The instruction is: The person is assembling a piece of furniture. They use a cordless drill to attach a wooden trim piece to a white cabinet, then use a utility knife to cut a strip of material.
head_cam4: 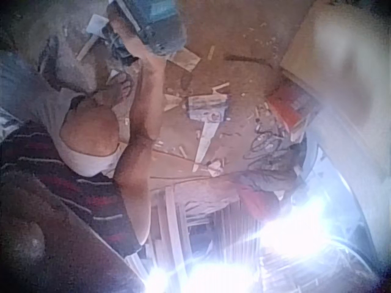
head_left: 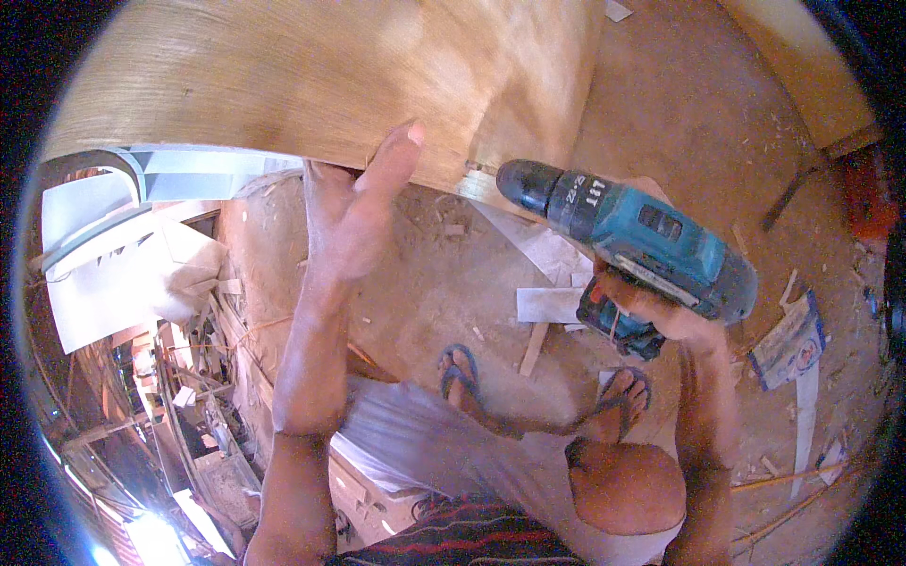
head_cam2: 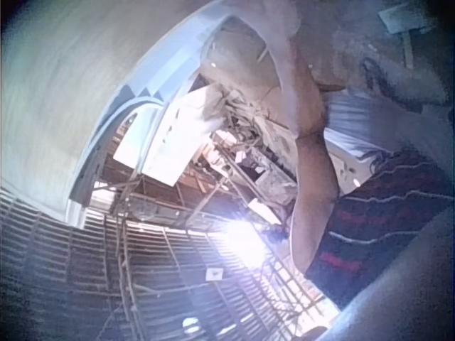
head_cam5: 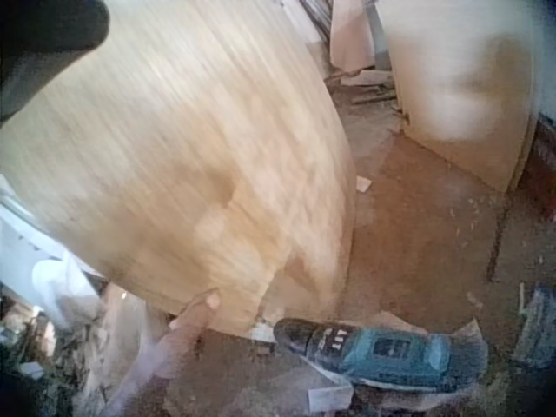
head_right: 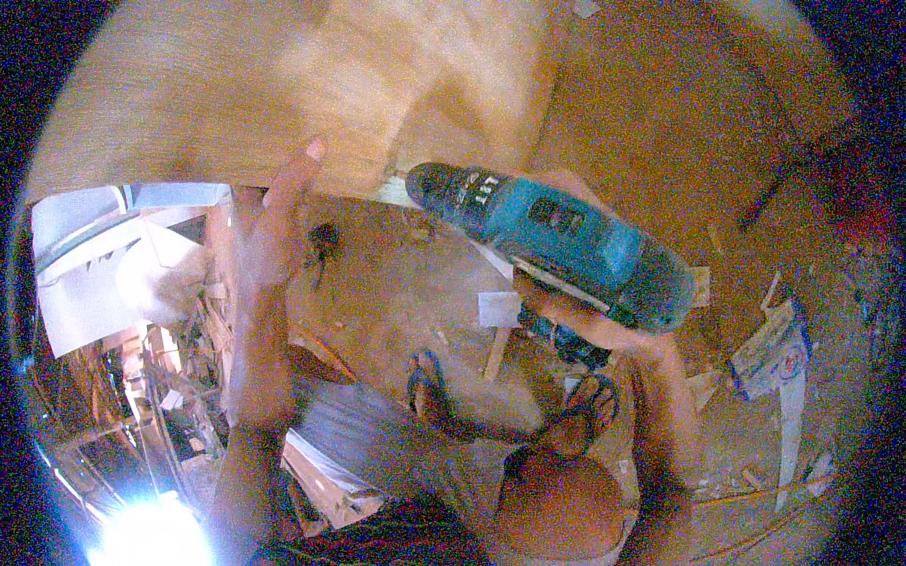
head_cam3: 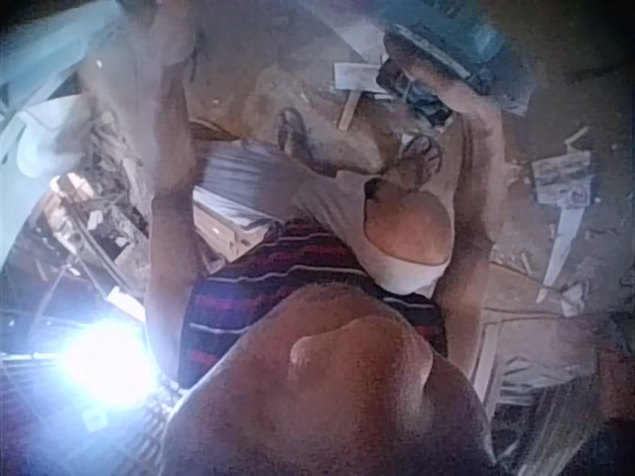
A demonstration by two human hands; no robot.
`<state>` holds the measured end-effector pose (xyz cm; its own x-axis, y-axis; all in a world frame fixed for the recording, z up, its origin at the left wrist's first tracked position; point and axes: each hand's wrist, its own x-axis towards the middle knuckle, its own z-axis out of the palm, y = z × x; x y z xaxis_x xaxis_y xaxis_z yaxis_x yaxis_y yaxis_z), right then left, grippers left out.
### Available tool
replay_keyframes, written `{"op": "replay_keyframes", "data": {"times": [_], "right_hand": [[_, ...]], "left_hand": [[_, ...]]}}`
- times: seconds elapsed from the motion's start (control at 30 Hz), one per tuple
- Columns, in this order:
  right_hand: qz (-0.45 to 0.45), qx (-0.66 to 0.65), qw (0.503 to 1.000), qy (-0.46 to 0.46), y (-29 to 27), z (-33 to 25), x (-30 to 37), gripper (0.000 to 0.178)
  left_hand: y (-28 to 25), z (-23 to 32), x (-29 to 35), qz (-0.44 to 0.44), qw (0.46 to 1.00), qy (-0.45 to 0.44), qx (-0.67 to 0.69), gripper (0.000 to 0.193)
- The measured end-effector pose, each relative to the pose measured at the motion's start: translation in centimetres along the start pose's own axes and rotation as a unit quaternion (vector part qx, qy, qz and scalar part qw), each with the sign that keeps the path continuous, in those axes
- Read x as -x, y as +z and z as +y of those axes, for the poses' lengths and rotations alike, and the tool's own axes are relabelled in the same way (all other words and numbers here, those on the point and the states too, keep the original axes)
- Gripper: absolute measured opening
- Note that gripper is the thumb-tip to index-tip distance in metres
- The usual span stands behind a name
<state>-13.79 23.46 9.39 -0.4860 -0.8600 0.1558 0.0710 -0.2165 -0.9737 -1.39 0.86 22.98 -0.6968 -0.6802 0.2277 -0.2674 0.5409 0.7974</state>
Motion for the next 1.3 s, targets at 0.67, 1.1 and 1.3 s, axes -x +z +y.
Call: {"op": "replay_keyframes", "data": {"times": [0.67, 1.1, 1.3], "right_hand": [[0.014, -0.035, 0.999, 0.038, 0.5, 0.1, 0.6, 0.038], [0.411, 0.14, 0.893, 0.116, -1.3, -10.6, 15.5, 0.031], [0.506, 0.099, 0.851, -0.1, -1.6, -19.1, 17.4, 0.034]], "left_hand": [[-1.0, -1.4, -1.2, -0.071, 0.991, 0.092, -0.071, 0.043], [0.4, -12.1, -4.6, -0.31, 0.925, 0.204, -0.083, 0.074], [2.9, -15.7, -3.0, -0.363, 0.926, 0.094, 0.049, 0.08]]}}
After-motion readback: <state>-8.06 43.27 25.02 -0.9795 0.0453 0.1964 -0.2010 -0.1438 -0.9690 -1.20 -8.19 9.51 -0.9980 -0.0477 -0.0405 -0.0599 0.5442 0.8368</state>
